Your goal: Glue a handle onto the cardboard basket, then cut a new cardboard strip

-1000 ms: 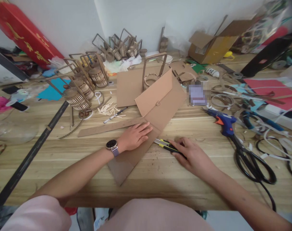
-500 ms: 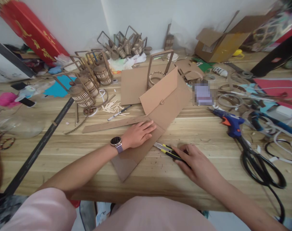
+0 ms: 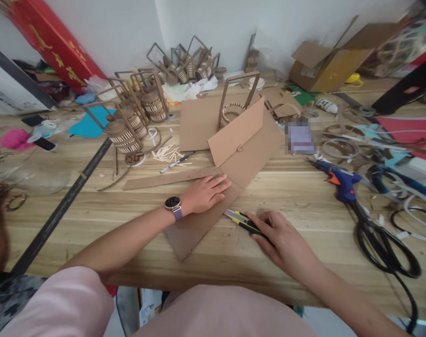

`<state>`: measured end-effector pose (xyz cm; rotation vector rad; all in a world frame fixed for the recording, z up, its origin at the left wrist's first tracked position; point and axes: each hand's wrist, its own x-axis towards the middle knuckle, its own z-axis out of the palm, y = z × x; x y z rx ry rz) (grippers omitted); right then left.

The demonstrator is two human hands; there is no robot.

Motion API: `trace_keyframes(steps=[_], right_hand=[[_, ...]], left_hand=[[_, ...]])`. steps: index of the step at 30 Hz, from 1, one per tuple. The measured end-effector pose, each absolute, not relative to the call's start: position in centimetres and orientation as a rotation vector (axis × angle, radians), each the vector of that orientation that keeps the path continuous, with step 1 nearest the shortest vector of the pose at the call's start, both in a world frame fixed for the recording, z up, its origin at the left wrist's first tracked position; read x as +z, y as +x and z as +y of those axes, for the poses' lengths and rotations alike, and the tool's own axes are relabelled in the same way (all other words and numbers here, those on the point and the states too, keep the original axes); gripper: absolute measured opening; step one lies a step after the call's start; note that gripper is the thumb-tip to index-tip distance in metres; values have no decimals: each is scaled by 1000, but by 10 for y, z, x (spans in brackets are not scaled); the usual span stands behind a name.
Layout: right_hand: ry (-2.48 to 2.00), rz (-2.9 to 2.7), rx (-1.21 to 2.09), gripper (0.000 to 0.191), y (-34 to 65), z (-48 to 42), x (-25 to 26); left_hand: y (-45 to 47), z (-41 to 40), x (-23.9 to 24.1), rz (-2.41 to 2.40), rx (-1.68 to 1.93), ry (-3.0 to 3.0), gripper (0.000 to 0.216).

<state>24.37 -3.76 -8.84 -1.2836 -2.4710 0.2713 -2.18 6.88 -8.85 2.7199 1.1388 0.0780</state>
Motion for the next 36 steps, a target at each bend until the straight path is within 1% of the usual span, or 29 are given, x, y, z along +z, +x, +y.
trace_keyframes(steps=[12, 19, 25, 33, 36], right_hand=[[-1181, -2546, 265, 38, 223, -56, -87], [-1092, -2588, 226, 43, 213, -70, -89], [-1023, -2648, 143, 42, 190, -73, -96], [-835, -2751, 143, 49, 202, -70, -110], [-845, -2739, 135, 47, 194, -70, -110]], left_hand=[[-22, 69, -90, 1141, 104, 2730, 51], [-22, 69, -91, 1134, 122, 2763, 50], [-21, 70, -91, 1150, 84, 2746, 51], [-20, 70, -88, 1150, 45, 2750, 51], [-19, 69, -88, 1155, 33, 2770, 51]])
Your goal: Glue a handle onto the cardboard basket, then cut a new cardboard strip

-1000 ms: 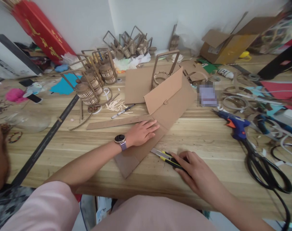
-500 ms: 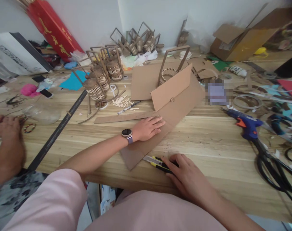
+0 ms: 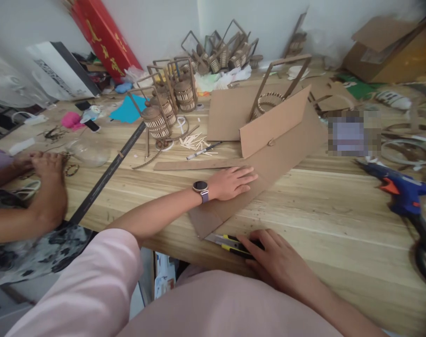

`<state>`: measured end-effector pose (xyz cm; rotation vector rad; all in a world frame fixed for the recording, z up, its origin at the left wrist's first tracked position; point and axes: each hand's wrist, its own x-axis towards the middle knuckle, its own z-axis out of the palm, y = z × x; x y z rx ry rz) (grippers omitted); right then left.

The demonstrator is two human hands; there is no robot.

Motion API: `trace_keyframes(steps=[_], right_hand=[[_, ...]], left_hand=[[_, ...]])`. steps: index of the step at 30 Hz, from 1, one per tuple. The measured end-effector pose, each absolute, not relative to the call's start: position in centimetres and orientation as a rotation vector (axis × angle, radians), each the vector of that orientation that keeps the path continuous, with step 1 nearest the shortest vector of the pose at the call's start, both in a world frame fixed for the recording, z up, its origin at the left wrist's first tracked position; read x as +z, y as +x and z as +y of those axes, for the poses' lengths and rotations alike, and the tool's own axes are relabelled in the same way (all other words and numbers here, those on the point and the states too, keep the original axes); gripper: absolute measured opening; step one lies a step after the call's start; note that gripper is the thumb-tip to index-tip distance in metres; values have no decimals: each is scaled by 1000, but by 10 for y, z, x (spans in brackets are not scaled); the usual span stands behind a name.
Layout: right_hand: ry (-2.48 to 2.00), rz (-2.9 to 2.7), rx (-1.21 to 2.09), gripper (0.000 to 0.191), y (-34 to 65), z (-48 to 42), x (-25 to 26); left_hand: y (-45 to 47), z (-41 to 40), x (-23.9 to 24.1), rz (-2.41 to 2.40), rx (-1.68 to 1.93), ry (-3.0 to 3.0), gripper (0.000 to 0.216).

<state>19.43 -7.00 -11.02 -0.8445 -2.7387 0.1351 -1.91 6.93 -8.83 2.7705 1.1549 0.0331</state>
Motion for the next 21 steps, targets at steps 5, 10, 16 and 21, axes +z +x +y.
trace_keyframes(steps=[5, 10, 16, 21], right_hand=[[-830, -2760, 130, 42, 179, -70, -104], [-740, -2782, 130, 47, 190, -69, -104], [-947, -2759, 414, 51, 224, -72, -88], [-999, -2744, 516, 64, 248, -71, -70]], left_hand=[[-20, 70, -88, 1148, 31, 2753, 55], [-19, 67, -84, 1147, -6, 2666, 74], [1, 58, -68, 1339, -37, 2584, 89], [0, 66, -57, 1291, 65, 2456, 94]])
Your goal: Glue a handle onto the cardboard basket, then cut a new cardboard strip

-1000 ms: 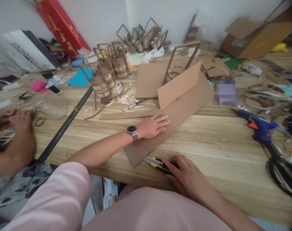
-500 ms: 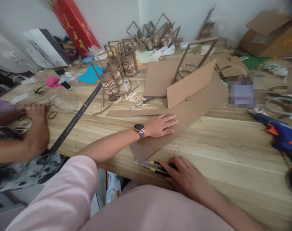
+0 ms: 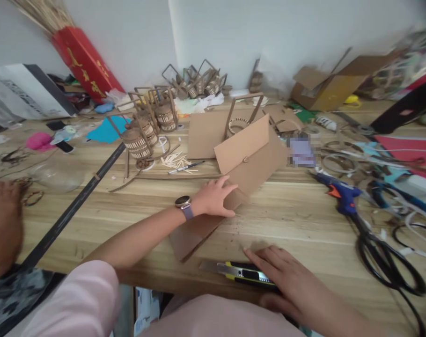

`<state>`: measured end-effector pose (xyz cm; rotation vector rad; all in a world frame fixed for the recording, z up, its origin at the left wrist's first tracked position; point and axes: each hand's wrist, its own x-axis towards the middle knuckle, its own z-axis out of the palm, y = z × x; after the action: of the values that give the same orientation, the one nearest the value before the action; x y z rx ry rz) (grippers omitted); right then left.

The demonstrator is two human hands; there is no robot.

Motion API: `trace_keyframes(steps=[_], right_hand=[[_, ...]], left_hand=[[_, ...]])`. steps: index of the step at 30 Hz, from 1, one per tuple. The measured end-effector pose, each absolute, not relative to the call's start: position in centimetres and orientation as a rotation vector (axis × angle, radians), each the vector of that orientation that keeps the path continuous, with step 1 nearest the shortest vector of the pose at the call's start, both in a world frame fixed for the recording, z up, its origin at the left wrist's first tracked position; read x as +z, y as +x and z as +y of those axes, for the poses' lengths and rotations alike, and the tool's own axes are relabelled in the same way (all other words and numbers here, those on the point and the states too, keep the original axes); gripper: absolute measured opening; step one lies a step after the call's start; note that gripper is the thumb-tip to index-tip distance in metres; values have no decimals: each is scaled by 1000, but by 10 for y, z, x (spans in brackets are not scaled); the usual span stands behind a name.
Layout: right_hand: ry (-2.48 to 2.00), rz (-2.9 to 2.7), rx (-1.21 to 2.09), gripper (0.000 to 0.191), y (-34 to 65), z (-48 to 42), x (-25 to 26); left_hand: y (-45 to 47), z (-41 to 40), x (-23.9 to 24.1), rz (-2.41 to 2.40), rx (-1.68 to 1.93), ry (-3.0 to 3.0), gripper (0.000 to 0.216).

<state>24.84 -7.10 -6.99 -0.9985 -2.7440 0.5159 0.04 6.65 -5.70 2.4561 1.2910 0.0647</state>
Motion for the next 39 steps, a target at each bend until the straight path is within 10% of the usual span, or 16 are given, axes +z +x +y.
trace_keyframes(steps=[4, 11, 20, 39], right_hand=[[-1107, -2677, 337, 34, 261, -32, -70], [-1159, -2719, -7, 53, 255, 69, -76], [-963, -2907, -226, 16, 244, 60, -62], [-1003, -2614, -549, 44, 239, -25, 30]], left_hand=[[-16, 78, -55, 1127, 272, 2362, 100], [-30, 86, -57, 1100, 303, 2378, 96], [-46, 87, -63, 1058, 198, 2504, 89], [-51, 48, -49, 902, 302, 2435, 42]])
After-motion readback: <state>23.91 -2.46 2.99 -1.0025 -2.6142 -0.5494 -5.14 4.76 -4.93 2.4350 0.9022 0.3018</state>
